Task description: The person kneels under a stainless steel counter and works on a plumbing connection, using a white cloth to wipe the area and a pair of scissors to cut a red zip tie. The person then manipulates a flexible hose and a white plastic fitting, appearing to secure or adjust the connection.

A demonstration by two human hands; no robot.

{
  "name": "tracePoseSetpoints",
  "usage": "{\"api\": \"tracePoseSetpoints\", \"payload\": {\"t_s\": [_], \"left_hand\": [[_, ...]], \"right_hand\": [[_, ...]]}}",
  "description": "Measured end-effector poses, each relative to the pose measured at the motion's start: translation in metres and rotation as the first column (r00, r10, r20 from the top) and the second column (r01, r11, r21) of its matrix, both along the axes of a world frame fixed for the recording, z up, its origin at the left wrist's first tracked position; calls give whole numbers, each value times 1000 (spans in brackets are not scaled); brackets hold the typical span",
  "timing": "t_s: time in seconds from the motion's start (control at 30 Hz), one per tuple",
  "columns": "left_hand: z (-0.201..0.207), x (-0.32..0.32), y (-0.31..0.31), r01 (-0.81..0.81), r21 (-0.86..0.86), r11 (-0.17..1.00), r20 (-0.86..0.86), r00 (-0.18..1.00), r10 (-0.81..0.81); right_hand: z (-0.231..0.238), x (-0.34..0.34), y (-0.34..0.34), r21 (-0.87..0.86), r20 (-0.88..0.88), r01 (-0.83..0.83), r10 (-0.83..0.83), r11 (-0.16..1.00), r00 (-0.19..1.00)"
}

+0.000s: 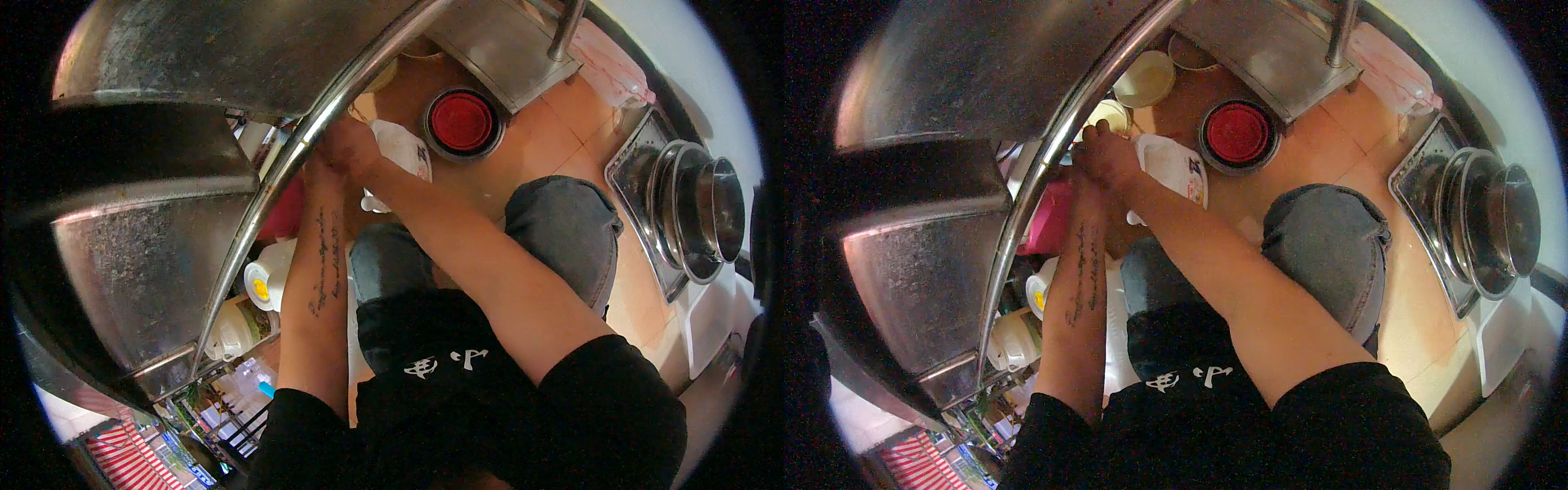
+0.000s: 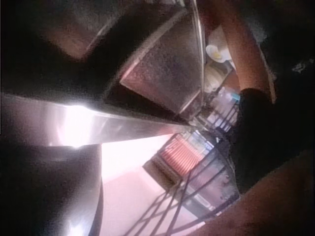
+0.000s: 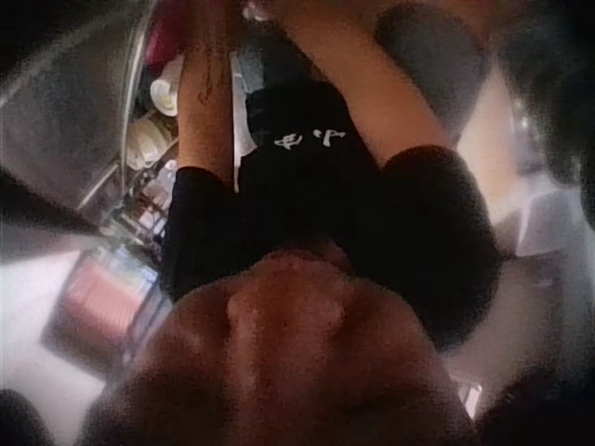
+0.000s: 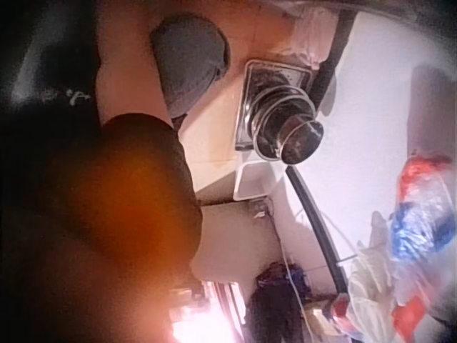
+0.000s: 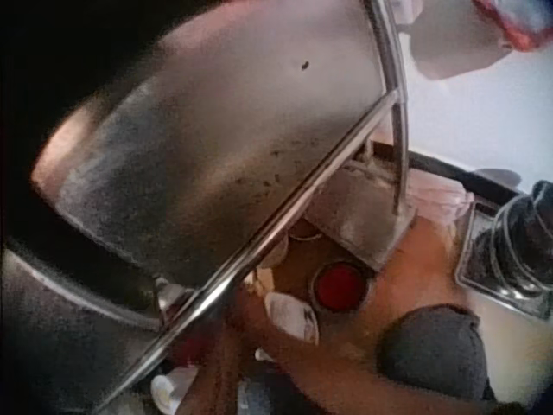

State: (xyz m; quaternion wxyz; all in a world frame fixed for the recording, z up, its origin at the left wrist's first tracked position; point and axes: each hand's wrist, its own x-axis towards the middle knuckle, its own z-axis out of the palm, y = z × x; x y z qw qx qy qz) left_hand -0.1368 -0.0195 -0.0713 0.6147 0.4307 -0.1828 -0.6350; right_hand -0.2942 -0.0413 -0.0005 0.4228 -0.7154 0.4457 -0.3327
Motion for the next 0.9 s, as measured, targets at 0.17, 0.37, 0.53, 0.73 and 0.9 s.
{"api": "tracePoseSetpoints", "payload": {"t_s": [0.17, 0.37, 0.53, 0.73, 0.9], "left_hand": [[-1, 1, -4, 10, -4, 1000, 20, 1000, -10], [3, -2, -3, 16, -28, 999, 73, 997, -14], [7, -6, 8, -85, 32, 996, 100, 992, 82], [-3, -3, -4, -49, -92, 995, -10, 999, 48], [-4, 0, -5, -37, -113, 993, -58, 998, 30]], "right_hand": [[-2, 10, 0, -7, 39, 71, -70, 997, 997], [-49, 19, -17, -210, 329, 144, -69, 967, 942], [-71, 27, -17, 3, 597, -89, 70, 996, 799], [-66, 13, -13, 212, 629, -211, 32, 954, 776], [-63, 13, -12, 256, 681, -315, 61, 914, 730]]}}
